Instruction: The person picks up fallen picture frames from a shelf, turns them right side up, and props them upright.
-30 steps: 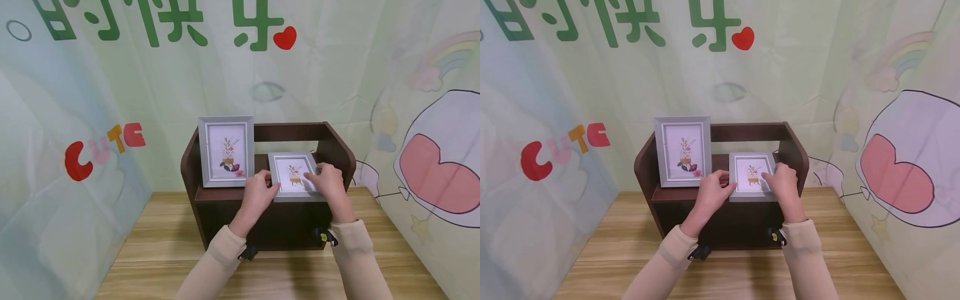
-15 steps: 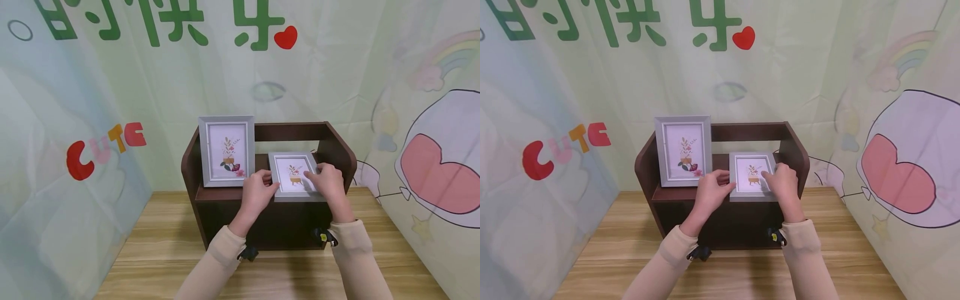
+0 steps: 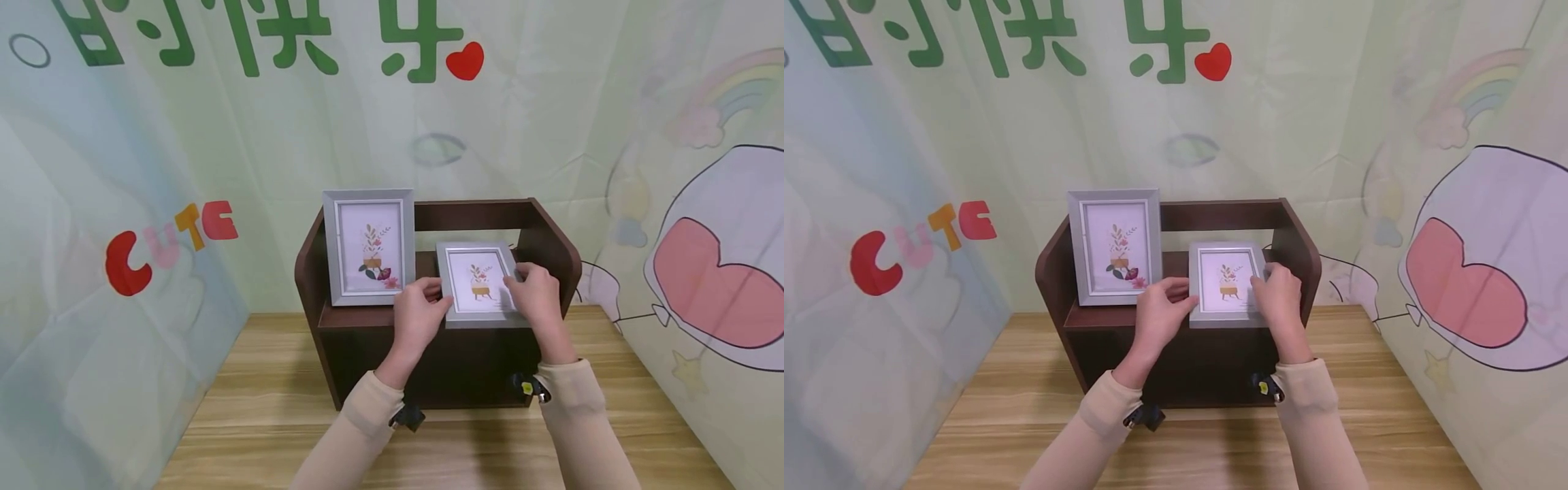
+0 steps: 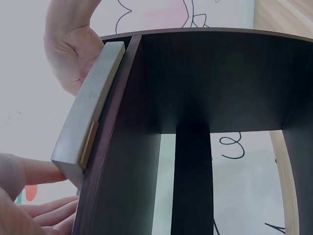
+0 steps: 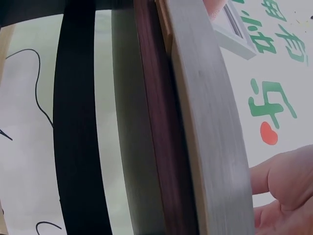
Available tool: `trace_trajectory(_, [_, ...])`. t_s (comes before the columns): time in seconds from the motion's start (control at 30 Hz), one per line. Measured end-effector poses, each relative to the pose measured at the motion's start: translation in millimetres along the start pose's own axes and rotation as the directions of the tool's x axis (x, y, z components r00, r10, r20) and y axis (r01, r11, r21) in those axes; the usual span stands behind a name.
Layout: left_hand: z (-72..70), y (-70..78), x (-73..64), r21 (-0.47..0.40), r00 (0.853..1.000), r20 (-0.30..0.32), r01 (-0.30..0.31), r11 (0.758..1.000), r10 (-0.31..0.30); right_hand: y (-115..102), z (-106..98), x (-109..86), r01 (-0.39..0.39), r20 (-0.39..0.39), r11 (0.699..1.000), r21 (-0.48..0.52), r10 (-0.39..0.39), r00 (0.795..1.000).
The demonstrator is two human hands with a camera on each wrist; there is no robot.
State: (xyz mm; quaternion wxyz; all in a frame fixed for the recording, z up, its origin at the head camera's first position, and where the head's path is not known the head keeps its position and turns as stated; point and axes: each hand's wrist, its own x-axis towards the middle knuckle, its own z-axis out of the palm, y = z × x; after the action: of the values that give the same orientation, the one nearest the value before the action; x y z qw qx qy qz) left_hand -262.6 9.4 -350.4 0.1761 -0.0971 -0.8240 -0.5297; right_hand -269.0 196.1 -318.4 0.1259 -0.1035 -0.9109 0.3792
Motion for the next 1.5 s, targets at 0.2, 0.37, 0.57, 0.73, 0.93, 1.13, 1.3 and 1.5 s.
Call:
trace_trajectory(0.2, [1.9, -1.9, 0.7, -0.059, 0.999, -0.044, -0.01, 0.998, 0.007, 1.6, 0.4, 0.1, 0.022, -0.05, 0.998, 0.059, -0.019, 0.999])
trace_trajectory(0.37, [2.0, -3.2, 1.4, -0.104, 0.998, -0.063, -0.017, 0.994, 0.011, 3.8, 3.5, 1.7, 0.058, -0.093, 0.995, 0.079, -0.05, 0.994])
trace_trajectory(0.57, [1.8, -3.2, -0.4, -0.147, 0.996, -0.092, -0.021, 0.989, 0.007, 3.4, 4.4, 0.9, 0.081, -0.133, 0.992, 0.097, -0.068, 0.989])
trace_trajectory(0.73, [1.2, -2.3, 0.1, -0.202, 0.993, -0.118, -0.036, 0.979, 0.012, 1.7, 3.9, 1.4, 0.106, -0.167, 0.986, 0.128, -0.084, 0.982])
trace_trajectory(0.93, [-0.2, -3.5, 2.4, -0.252, 0.992, -0.123, -0.045, 0.967, 0.014, 1.6, 3.5, 1.1, 0.116, -0.174, 0.98, 0.163, -0.087, 0.981])
trace_trajectory(1.13, [-0.9, -3.1, 4.4, -0.246, 0.989, -0.142, -0.066, 0.967, 0.032, 1.8, 0.2, -0.3, 0.104, -0.171, 0.976, 0.19, -0.071, 0.983])
trace_trajectory(1.3, [-0.7, 0.6, 4.2, -0.212, 0.985, -0.157, -0.101, 0.972, 0.068, 1.2, -1.5, 0.1, 0.103, -0.173, 0.973, 0.208, -0.067, 0.983])
trace_trajectory(1.5, [-1.9, 4.1, 4.3, -0.187, 0.985, -0.157, -0.097, 0.978, 0.068, 0.3, -2.2, -0.1, 0.147, -0.205, 0.96, 0.237, -0.098, 0.974])
